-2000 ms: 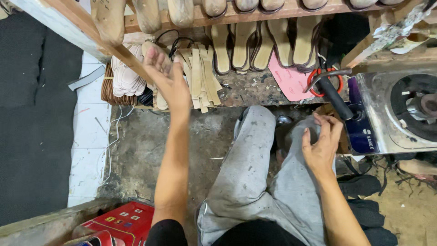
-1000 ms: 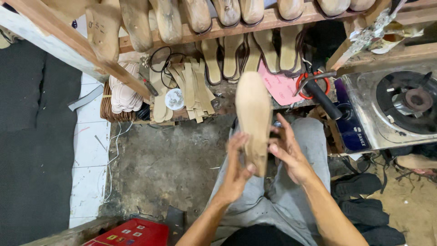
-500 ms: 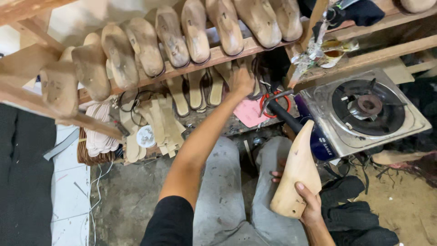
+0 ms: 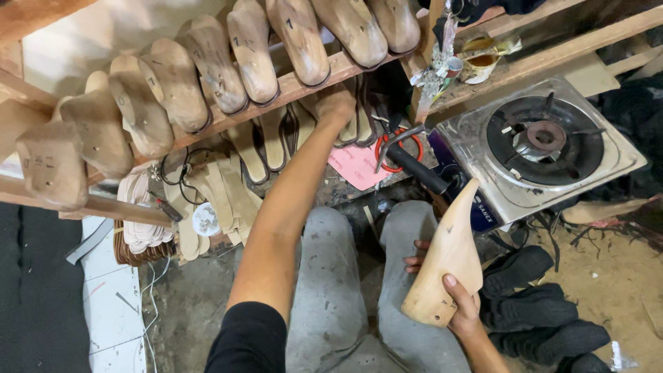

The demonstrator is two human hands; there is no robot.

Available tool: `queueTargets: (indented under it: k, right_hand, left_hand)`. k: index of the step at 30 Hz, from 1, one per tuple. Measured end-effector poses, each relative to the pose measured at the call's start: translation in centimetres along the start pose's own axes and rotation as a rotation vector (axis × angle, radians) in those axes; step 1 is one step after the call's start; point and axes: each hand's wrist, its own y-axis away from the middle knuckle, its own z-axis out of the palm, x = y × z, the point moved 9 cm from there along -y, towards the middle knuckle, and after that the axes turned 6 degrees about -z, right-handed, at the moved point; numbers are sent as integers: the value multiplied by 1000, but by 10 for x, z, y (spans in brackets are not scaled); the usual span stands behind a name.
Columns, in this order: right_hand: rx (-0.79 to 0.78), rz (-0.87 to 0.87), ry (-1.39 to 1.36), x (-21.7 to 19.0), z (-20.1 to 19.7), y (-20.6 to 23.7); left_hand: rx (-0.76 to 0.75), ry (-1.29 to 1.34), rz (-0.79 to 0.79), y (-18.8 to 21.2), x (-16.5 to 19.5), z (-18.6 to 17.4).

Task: The person sits on the floor of a shoe workshop, fits an insole onto a wooden shoe last, and taps it into place with a hammer. They turn the last over to check the fit, then place the finished last on a wooden shelf rack and pick up another last to repeat the work.

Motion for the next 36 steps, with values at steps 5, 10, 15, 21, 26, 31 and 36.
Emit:
queueTargets:
  k: [5, 10, 15, 21, 26, 31, 36]
  right_hand:
    - [-2, -5, 0, -11, 15, 5]
    - [153, 103, 2, -18, 22, 12]
    - [177, 333, 86, -4, 47, 34]
    - [94, 289, 333, 15, 103, 60]
    - [-223, -69, 675, -2, 172, 65]
    - [-218, -209, 979, -12, 196, 70]
    - [-221, -317, 1002, -16, 204, 79]
  left_hand:
    - [-15, 798, -3, 63, -45, -14]
    - [-410, 1802, -46, 265, -91, 0]
    - [-459, 2256, 146, 362, -113, -29]
    - [-171, 2177, 201, 392, -150, -44]
    - [-63, 2166, 236, 409, -154, -42]
    - [-293, 2175, 71, 419, -140, -19]
    - [-388, 2176, 363, 436, -119, -59]
